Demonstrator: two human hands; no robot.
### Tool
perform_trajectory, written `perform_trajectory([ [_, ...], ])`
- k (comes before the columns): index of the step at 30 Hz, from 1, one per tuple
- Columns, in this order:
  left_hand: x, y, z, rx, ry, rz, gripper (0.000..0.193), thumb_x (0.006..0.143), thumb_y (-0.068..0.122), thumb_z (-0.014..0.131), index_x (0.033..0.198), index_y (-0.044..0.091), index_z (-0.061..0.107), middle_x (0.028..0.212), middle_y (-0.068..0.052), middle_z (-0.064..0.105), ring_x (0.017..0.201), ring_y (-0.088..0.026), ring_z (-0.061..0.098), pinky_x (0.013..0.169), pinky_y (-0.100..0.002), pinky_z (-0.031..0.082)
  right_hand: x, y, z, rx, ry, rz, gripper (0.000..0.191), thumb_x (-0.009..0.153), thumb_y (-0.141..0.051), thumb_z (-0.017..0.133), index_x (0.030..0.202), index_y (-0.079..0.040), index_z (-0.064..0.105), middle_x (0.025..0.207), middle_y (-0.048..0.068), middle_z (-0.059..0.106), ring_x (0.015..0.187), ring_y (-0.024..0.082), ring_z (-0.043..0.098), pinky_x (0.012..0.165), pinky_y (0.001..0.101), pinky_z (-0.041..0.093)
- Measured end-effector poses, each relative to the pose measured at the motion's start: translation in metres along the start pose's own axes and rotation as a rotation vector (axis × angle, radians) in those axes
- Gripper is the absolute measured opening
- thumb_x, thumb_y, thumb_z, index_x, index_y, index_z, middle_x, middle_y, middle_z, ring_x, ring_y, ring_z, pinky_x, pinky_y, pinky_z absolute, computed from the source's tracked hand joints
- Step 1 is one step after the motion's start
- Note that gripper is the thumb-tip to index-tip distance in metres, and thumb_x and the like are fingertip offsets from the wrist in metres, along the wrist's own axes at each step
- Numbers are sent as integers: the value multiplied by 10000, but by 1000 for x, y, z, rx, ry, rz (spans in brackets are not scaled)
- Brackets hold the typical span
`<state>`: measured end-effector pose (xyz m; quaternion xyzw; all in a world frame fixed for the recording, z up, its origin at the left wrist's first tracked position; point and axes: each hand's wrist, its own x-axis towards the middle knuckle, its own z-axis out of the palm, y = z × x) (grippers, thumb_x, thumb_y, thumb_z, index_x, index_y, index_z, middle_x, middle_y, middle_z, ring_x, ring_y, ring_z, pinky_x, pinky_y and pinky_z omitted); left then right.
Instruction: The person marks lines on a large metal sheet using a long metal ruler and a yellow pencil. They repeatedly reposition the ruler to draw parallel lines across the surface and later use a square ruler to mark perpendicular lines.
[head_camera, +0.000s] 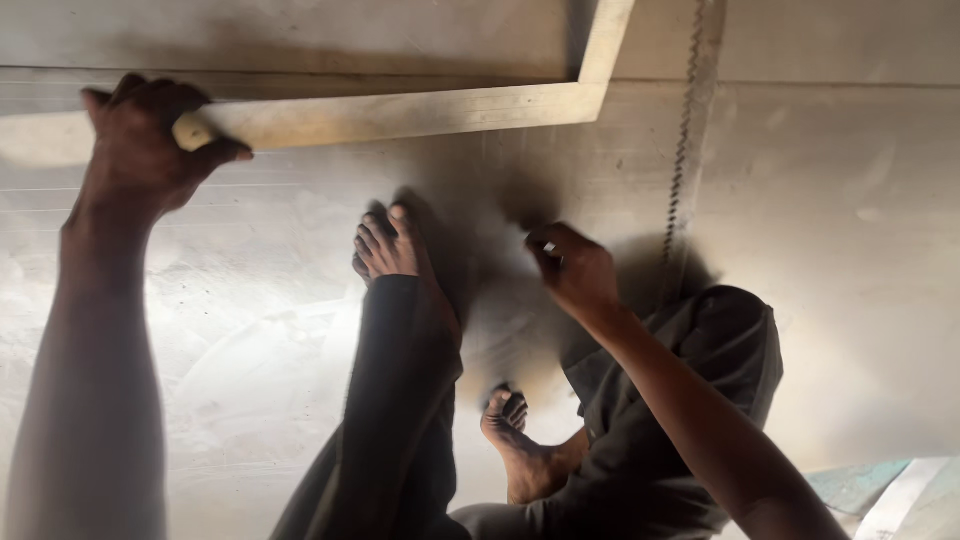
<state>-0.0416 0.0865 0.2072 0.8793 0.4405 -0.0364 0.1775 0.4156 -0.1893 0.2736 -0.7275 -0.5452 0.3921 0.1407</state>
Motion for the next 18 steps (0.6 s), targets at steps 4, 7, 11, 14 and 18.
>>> perform_trajectory([
  [4, -37, 25, 4, 25, 6, -44, 601, 805, 703, 894, 978, 145, 750, 917, -35, 731, 961, -201, 620, 1044, -428, 337, -11, 42, -18, 38, 321, -129, 112, 981, 11, 737, 1088, -20, 724, 1038, 137, 752, 833, 222, 772, 714, 289, 654],
  [7, -49, 48, 12, -24, -9, -53, 591, 742, 657, 910, 969, 133, 757, 915, -37, 740, 963, -213, 637, 1058, -476, 350, -16, 62, -31, -29, 376, -76, 97, 924, 80, 737, 986, 6, 746, 1011, 137, 748, 771, 211, 740, 660, 308, 618],
  [11, -50, 61, 16, -95, -21, -62, 600, 753, 609, 909, 1051, 110, 761, 1001, -46, 755, 1093, -257, 643, 1041, -501, 386, -25, 70, -35, -51, 422, -230, 107, 927, 68, 755, 1008, -2, 748, 1073, 121, 725, 958, 230, 744, 835, 310, 648],
  [14, -46, 62, 15, -99, -53, -81, 605, 765, 590, 908, 1097, 105, 765, 1033, -56, 761, 1121, -275, 643, 1032, -494, 427, -30, 71, -33, -48, 388, -206, 159, 905, 28, 792, 1046, -24, 738, 1094, 127, 706, 965, 240, 733, 832, 316, 645],
  [18, -44, 61, 14, -33, -114, -70, 611, 753, 611, 909, 1051, 99, 761, 1036, -64, 763, 1106, -295, 640, 985, -453, 478, -33, 71, -34, -55, 332, -102, 220, 902, 13, 797, 1098, -26, 705, 1087, 127, 693, 926, 249, 727, 777, 322, 628],
])
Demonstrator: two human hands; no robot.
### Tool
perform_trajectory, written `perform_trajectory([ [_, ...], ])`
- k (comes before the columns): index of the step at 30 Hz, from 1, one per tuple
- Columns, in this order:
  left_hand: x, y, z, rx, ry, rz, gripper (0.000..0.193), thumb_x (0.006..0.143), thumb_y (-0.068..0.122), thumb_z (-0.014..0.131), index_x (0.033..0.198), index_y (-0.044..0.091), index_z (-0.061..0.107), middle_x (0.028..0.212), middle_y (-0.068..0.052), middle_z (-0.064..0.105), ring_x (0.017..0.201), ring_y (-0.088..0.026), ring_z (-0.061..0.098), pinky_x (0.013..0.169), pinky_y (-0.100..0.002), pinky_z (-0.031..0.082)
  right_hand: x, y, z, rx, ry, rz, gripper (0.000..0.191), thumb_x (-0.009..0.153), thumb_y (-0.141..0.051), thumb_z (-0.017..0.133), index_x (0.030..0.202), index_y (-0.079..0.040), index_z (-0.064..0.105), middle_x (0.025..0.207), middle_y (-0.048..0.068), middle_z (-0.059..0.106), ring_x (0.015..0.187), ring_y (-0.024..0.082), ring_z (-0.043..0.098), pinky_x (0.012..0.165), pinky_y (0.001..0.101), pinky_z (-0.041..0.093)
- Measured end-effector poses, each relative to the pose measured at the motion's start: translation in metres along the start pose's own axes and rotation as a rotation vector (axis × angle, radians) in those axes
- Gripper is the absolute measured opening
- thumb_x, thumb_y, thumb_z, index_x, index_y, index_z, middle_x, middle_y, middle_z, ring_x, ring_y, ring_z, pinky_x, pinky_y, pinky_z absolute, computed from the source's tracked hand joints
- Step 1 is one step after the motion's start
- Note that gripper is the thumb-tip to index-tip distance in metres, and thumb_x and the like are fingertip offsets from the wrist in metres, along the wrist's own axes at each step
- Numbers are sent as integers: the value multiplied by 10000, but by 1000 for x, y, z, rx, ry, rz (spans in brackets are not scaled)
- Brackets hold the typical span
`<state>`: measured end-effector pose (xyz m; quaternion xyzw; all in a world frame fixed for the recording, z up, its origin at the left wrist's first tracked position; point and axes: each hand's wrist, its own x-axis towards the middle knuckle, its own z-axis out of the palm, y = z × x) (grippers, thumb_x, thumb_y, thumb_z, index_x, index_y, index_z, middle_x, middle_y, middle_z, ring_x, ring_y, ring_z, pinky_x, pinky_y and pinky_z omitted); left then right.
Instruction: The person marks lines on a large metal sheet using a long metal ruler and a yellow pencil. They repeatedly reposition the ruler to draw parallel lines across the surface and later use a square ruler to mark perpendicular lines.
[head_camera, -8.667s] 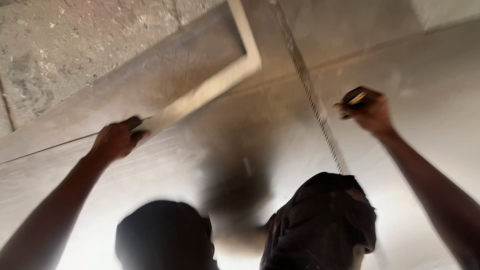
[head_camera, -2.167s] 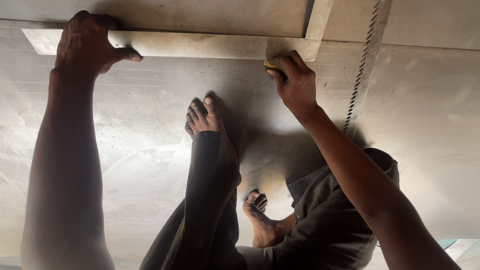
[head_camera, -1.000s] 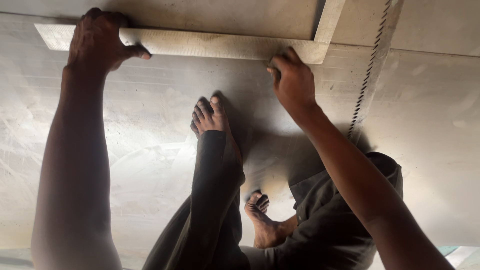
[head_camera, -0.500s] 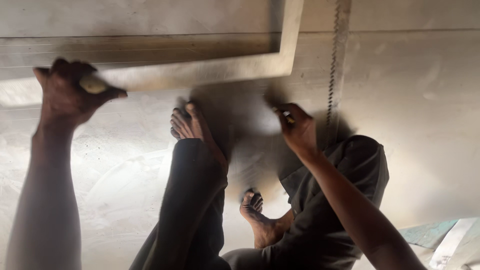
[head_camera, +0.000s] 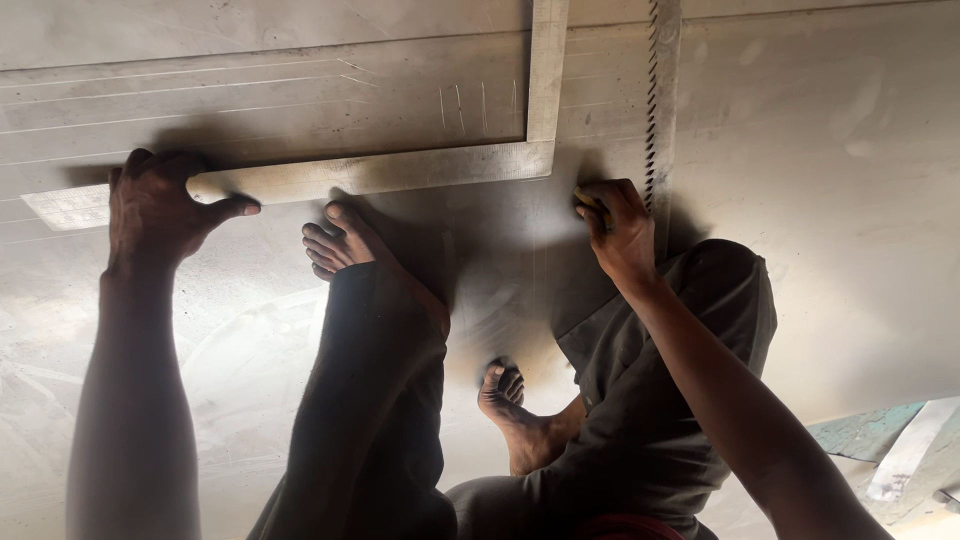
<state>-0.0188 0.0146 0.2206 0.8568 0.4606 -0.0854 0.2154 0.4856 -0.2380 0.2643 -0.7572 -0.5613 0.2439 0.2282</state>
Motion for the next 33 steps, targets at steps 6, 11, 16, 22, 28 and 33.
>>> perform_trajectory([
  [6, -2, 0, 1, -8, 15, 24, 653, 750, 631, 913, 1064, 82, 751, 1055, -68, 755, 1103, -298, 614, 984, -458, 474, 3, 1, 2, 50, -8, 23, 175, 937, 45, 759, 1093, -20, 711, 1076, 119, 696, 902, 228, 735, 751, 299, 632],
  [11, -4, -4, 5, -8, -12, 11, 618, 774, 613, 925, 1036, 84, 743, 1013, -49, 752, 1035, -277, 589, 1014, -451, 465, 12, -12, 15, 115, -48, -52, 163, 956, 50, 743, 1094, -35, 720, 1086, 121, 696, 903, 223, 741, 770, 283, 649],
  [16, -6, -8, 11, -7, -7, 9, 615, 752, 606, 926, 1031, 88, 747, 992, -36, 748, 1037, -273, 567, 997, -436, 455, 24, -32, 25, 101, -79, -82, 181, 948, 7, 762, 1116, -36, 712, 1096, 115, 701, 930, 254, 746, 800, 326, 636],
  [22, -10, -16, 18, 4, -8, 19, 617, 723, 594, 923, 1013, 83, 734, 981, -33, 740, 986, -261, 542, 980, -420, 449, 32, -36, 35, 86, -97, -106, 142, 967, -6, 759, 1096, -43, 713, 1080, 105, 698, 898, 243, 744, 764, 324, 638],
  [28, -11, -18, 20, -5, 14, 44, 601, 735, 585, 926, 1000, 87, 720, 989, -31, 737, 979, -245, 550, 1007, -415, 442, 32, -31, 38, 25, -116, -189, 132, 971, -40, 780, 1080, -49, 706, 1081, 82, 679, 851, 201, 733, 732, 293, 640],
  [33, -11, -21, 22, -8, 22, 60, 598, 747, 583, 926, 989, 86, 699, 1014, -22, 737, 965, -232, 549, 1033, -407, 440, 32, -34, 35, 18, -115, -201, 122, 969, -36, 776, 1063, -39, 697, 1069, 85, 670, 839, 214, 732, 731, 298, 640],
])
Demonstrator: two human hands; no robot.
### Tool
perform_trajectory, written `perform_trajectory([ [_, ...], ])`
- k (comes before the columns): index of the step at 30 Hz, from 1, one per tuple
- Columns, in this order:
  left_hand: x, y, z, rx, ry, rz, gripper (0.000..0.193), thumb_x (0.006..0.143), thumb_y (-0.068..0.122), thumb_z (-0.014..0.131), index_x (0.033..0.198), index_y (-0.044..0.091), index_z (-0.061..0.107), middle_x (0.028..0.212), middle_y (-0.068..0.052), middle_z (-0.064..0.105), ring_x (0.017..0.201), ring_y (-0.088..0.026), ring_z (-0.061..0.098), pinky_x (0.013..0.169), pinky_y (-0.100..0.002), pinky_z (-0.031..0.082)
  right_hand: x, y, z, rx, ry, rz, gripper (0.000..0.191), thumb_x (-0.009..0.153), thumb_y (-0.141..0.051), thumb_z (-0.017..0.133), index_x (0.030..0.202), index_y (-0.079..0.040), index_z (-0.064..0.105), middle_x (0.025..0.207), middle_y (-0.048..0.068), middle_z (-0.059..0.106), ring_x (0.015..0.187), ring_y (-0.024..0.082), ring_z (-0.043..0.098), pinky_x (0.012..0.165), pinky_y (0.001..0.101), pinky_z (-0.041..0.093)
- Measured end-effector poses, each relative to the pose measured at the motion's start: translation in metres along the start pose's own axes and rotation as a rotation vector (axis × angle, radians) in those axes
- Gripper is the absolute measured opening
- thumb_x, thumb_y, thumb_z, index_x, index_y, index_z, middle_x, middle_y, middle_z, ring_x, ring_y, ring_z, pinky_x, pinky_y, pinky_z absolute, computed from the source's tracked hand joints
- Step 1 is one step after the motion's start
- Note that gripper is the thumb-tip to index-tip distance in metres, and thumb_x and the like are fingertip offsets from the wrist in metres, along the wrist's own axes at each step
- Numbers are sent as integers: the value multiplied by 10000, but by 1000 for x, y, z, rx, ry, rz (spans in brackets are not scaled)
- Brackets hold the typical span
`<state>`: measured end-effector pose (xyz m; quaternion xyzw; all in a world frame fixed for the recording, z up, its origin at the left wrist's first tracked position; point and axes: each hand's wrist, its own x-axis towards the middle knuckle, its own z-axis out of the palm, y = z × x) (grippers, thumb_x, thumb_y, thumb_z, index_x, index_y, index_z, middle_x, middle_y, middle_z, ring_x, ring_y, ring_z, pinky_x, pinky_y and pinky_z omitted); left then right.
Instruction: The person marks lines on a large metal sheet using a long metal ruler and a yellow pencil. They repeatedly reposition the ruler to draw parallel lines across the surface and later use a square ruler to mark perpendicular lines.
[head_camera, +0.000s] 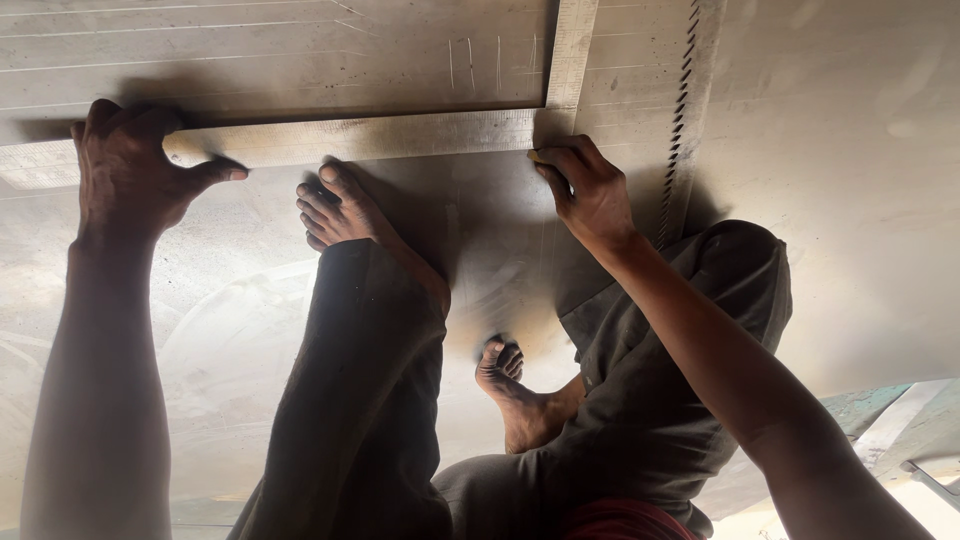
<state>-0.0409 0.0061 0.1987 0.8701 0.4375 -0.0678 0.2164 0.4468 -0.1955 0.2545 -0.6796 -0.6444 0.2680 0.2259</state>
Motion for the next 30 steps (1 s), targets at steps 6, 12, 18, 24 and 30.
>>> perform_trajectory([
  [6, 0, -2, 3, 39, -14, -3, 589, 760, 593, 935, 961, 90, 704, 968, -33, 739, 946, -245, 557, 977, -407, 446, 1, 5, 3, -71, -219, 240, 20, 989, -7, 704, 989, 1, 686, 1034, 143, 671, 824, 323, 715, 717, 403, 587],
  [12, 13, 7, -10, 15, 37, -5, 606, 725, 577, 940, 1026, 86, 751, 1011, -65, 753, 953, -259, 594, 867, -413, 459, -24, -9, 5, -323, -933, 325, 77, 842, -131, 750, 850, -55, 738, 938, 172, 726, 841, 330, 709, 809, 469, 573],
  [18, 6, 15, -12, -6, -6, -29, 573, 733, 557, 950, 996, 92, 745, 1001, -46, 753, 1006, -266, 587, 948, -428, 461, -6, -17, 12, 106, -64, 138, 111, 955, -44, 757, 1054, -44, 706, 1037, 105, 709, 821, 242, 746, 698, 326, 625],
  [24, 2, 6, -4, -23, 15, -18, 570, 725, 525, 953, 1019, 84, 744, 1045, -36, 752, 1086, -275, 563, 1074, -457, 450, 14, -24, 22, 110, 19, 81, 144, 941, 7, 791, 1054, -46, 719, 1059, 79, 700, 797, 207, 732, 654, 292, 619],
  [30, 1, 6, -3, -52, 27, -10, 550, 734, 502, 961, 1032, 90, 751, 1062, -32, 756, 1099, -270, 560, 1089, -456, 438, 11, -24, 20, 77, 13, -16, 149, 941, 1, 795, 1051, -40, 704, 1073, 77, 678, 828, 218, 720, 690, 309, 614],
])
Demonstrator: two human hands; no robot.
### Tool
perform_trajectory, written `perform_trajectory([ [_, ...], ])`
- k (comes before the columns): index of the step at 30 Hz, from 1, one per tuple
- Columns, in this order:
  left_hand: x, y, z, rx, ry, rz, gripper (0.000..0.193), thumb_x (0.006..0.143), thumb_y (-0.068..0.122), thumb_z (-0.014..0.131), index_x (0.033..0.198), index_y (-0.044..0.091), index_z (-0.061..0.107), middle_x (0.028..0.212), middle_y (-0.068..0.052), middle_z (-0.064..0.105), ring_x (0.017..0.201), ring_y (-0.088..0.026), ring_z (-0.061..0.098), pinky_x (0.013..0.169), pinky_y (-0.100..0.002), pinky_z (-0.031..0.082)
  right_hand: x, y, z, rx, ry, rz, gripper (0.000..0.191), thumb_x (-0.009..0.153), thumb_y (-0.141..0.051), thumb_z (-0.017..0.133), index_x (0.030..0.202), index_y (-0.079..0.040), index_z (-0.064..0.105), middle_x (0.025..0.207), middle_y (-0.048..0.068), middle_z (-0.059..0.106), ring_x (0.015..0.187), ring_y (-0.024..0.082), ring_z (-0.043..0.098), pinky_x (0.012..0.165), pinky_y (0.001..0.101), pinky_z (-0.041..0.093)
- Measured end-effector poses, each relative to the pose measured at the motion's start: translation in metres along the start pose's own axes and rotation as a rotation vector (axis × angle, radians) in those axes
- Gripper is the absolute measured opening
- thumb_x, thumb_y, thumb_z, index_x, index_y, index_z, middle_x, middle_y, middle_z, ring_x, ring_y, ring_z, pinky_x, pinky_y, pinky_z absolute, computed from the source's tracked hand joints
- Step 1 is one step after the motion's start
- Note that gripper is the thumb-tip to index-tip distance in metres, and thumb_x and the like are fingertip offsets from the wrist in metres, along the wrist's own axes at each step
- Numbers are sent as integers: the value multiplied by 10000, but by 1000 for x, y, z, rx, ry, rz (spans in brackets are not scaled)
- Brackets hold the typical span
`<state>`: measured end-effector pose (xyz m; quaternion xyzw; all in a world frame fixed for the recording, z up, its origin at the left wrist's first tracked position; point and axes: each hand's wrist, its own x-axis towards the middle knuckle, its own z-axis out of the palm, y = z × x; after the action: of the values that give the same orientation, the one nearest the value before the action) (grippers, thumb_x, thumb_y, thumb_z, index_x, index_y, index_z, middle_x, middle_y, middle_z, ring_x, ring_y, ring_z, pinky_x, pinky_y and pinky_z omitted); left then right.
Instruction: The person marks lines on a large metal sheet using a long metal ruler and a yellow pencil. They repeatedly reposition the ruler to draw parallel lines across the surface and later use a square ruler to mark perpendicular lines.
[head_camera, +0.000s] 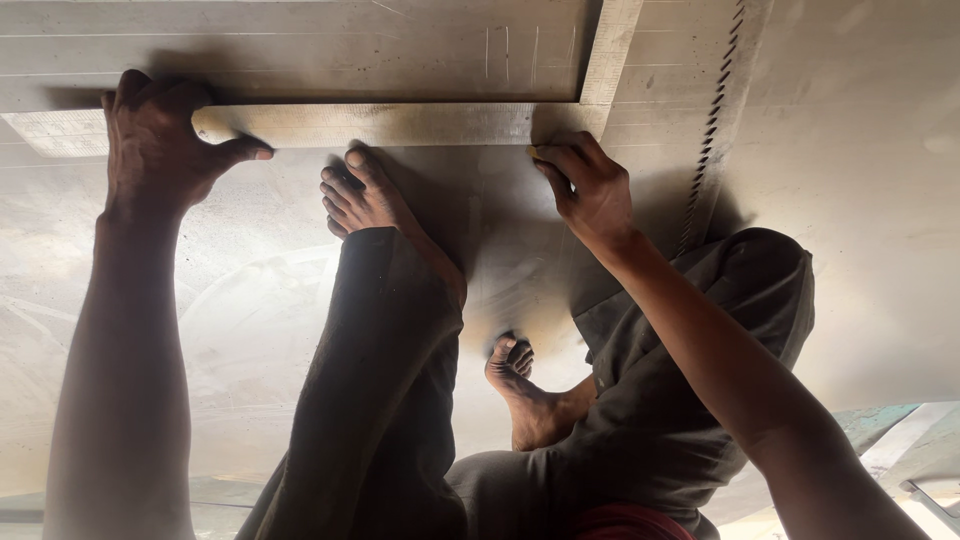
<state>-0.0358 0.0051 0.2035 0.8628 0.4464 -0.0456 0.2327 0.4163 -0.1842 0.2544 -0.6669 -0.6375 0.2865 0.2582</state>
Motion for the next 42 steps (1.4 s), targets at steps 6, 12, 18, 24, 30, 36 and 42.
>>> perform_trajectory([
  [6, -1, -3, 2, 38, 11, 12, 578, 731, 524, 947, 1052, 85, 750, 1077, -47, 757, 1117, -279, 572, 1082, -462, 435, 1, 9, 4, -98, -178, 143, 66, 987, -1, 731, 1039, -33, 704, 1050, 122, 672, 814, 277, 718, 704, 374, 603],
  [12, 6, 0, 0, 58, 1, 6, 592, 715, 542, 954, 1015, 74, 750, 1031, -55, 753, 1100, -283, 589, 1083, -468, 444, -14, -4, 3, -353, -1155, 518, 224, 845, -151, 804, 995, -29, 691, 1015, 193, 714, 882, 323, 695, 793, 470, 574],
  [18, 7, 7, -5, 36, 18, -26, 590, 708, 528, 954, 1023, 70, 757, 1029, -69, 751, 1137, -308, 571, 997, -466, 440, -9, -18, 5, 140, -195, 208, 154, 938, 3, 716, 1064, -85, 712, 1114, 81, 739, 816, 220, 754, 648, 328, 600],
  [24, 4, 4, -3, 13, 31, -8, 575, 682, 538, 955, 990, 91, 766, 1025, -53, 753, 1139, -282, 567, 1049, -457, 441, 14, -19, 18, 65, -28, 72, 187, 929, 5, 780, 1083, -49, 688, 1063, 88, 692, 854, 245, 741, 693, 312, 622],
  [30, 4, 2, 1, 26, 57, 28, 571, 684, 552, 946, 987, 102, 767, 1020, -36, 755, 1101, -256, 569, 1076, -450, 439, 12, -24, 19, 42, -1, 54, 149, 944, 17, 755, 1062, -51, 693, 1071, 83, 682, 878, 255, 737, 721, 328, 623],
  [36, 3, 1, 2, 16, 34, 5, 556, 705, 555, 947, 971, 102, 766, 979, -36, 751, 1086, -258, 568, 1051, -453, 440, 17, -23, 19, -49, -116, 80, 94, 951, -4, 751, 1017, -37, 693, 1016, 103, 642, 780, 279, 696, 667, 373, 576],
  [42, 4, 3, -1, 20, 66, 42, 532, 718, 541, 950, 971, 115, 756, 985, -23, 748, 1100, -251, 574, 1063, -452, 435, 21, -32, 18, -48, -114, 115, 105, 956, 3, 731, 1031, -25, 664, 1051, 105, 650, 846, 321, 701, 702, 402, 579],
])
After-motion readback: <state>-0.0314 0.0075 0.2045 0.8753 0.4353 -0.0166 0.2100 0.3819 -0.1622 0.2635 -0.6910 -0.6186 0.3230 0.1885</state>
